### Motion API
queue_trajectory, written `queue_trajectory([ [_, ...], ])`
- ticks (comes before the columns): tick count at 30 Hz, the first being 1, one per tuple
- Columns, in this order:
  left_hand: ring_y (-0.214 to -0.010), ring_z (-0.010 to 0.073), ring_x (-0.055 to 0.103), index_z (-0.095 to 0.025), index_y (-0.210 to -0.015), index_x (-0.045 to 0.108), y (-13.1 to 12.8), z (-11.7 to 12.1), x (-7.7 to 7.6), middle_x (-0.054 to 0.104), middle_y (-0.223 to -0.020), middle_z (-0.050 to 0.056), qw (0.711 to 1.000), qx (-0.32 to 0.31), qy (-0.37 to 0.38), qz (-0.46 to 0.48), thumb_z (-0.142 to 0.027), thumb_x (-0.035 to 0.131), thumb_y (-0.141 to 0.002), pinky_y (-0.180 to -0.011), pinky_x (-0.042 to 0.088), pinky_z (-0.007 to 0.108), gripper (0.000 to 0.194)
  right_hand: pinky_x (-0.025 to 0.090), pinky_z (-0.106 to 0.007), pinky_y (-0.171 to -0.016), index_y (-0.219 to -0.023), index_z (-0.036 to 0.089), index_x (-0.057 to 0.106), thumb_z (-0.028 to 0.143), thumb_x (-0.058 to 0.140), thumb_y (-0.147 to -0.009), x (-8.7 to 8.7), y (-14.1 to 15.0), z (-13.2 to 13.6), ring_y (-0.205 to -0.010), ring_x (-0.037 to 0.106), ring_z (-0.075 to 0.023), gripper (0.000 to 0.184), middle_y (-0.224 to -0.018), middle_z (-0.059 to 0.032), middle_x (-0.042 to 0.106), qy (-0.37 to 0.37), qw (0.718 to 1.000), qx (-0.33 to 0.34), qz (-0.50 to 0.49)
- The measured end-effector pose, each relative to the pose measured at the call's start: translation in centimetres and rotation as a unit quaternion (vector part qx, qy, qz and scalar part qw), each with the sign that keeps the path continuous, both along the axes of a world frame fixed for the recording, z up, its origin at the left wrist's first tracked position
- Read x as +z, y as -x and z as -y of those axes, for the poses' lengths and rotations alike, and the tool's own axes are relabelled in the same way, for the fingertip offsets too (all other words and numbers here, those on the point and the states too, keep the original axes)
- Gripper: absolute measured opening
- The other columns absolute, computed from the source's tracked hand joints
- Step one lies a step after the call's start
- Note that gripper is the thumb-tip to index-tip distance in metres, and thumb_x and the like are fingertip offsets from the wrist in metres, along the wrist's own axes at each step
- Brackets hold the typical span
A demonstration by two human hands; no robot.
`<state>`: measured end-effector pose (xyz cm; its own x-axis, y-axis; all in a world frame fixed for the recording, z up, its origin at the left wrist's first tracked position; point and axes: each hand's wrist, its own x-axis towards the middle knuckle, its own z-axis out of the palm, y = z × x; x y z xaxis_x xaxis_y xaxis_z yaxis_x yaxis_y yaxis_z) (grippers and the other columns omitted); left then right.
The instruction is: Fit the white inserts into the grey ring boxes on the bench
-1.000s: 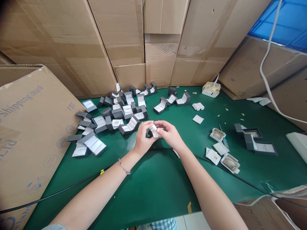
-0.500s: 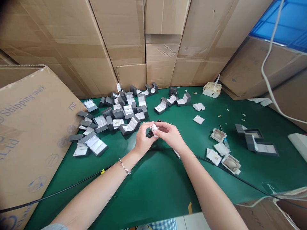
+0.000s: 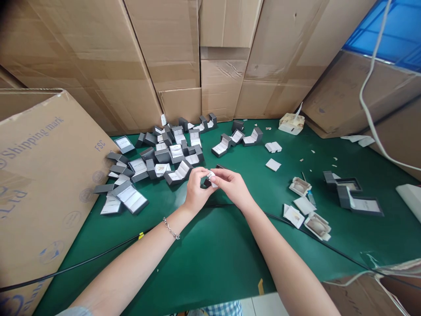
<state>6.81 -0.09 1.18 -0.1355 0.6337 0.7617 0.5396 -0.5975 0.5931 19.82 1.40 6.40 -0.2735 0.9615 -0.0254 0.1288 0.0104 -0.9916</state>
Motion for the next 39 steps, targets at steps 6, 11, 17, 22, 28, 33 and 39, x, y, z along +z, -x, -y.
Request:
queue_trajectory([
  [6,-0.085,0.0159,0.056,-0.021,-0.094,0.051,-0.2,0.4,0.5,0.057,-0.089,0.003,1.0,0.01,0.005,0.011,-0.028,0.067,-0.074,-0.074,0.048,0.03,0.027,0.051,-0.034,-0.078,-0.089,0.021,0.071,0.043,0.071,-0.065,-0.4,0.1,0.0,-0.092,0.062,-0.0231,0.033,-0.092,-0.0056,0.07,0.023,0.999,-0.021,-0.031],
  [11,-0.075,0.0143,0.054,-0.021,-0.087,0.051,-0.2,0.4,0.8,0.056,-0.078,0.0,1.0,0.005,0.025,0.003,-0.032,0.068,-0.073,-0.069,0.047,0.028,0.025,0.052,-0.032,-0.075,-0.09,0.019,0.07,0.044,0.071,-0.065,-0.1,-0.5,-0.5,-0.084,0.063,-0.0198,0.035,-0.09,-0.0062,0.069,0.072,0.991,-0.019,-0.107],
  [17,-0.098,0.0231,0.052,-0.02,-0.095,0.049,0.0,0.1,0.3,0.055,-0.098,0.008,0.995,-0.004,0.097,-0.019,-0.046,0.071,-0.065,-0.085,0.044,0.04,0.046,0.054,-0.037,-0.08,-0.091,0.023,0.063,0.064,0.054,-0.071,0.0,-2.3,-1.8,-0.096,0.062,-0.0222,0.047,-0.098,-0.0067,0.067,0.085,0.976,-0.043,-0.194],
  [22,-0.122,0.0314,0.039,-0.024,-0.127,0.035,0.1,-0.2,-0.7,0.042,-0.131,0.014,0.973,-0.092,0.207,-0.045,-0.052,0.074,-0.057,-0.097,0.037,0.048,0.086,0.054,-0.039,-0.081,-0.095,0.026,0.061,0.073,0.043,-0.071,0.1,-3.3,-2.2,-0.099,0.061,-0.0225,0.055,-0.102,-0.0072,0.067,0.072,0.981,-0.045,-0.173],
  [28,-0.112,0.0272,0.049,-0.027,-0.131,0.031,0.1,-0.5,-1.1,0.043,-0.128,0.012,0.959,-0.112,0.261,0.004,-0.036,0.073,-0.064,-0.09,0.044,0.043,0.08,0.054,-0.039,-0.082,-0.096,0.024,0.061,0.069,0.048,-0.071,0.1,-3.0,-2.0,-0.102,0.06,-0.0235,0.053,-0.105,-0.0081,0.066,0.067,0.981,-0.056,-0.175],
  [33,-0.106,0.0241,0.051,-0.023,-0.126,0.035,0.1,-0.6,-0.7,0.046,-0.114,0.01,0.957,-0.055,0.283,0.035,-0.025,0.072,-0.063,-0.086,0.046,0.04,0.073,0.053,-0.036,-0.085,-0.093,0.023,0.063,0.055,0.062,-0.069,-0.1,-2.4,-1.8,-0.098,0.062,-0.0214,0.04,-0.104,-0.0057,0.066,0.064,0.977,-0.077,-0.191],
  [39,-0.102,0.0221,0.054,-0.025,-0.124,0.036,0.0,-0.7,-0.7,0.054,-0.107,0.007,0.963,-0.067,0.255,0.062,-0.016,0.069,-0.065,-0.088,0.045,0.04,0.068,0.053,-0.039,-0.08,-0.092,0.02,0.067,0.047,0.066,-0.069,-0.6,-1.9,-1.9,-0.088,0.064,-0.0212,0.035,-0.097,-0.0069,0.069,-0.002,0.989,-0.108,-0.104],
])
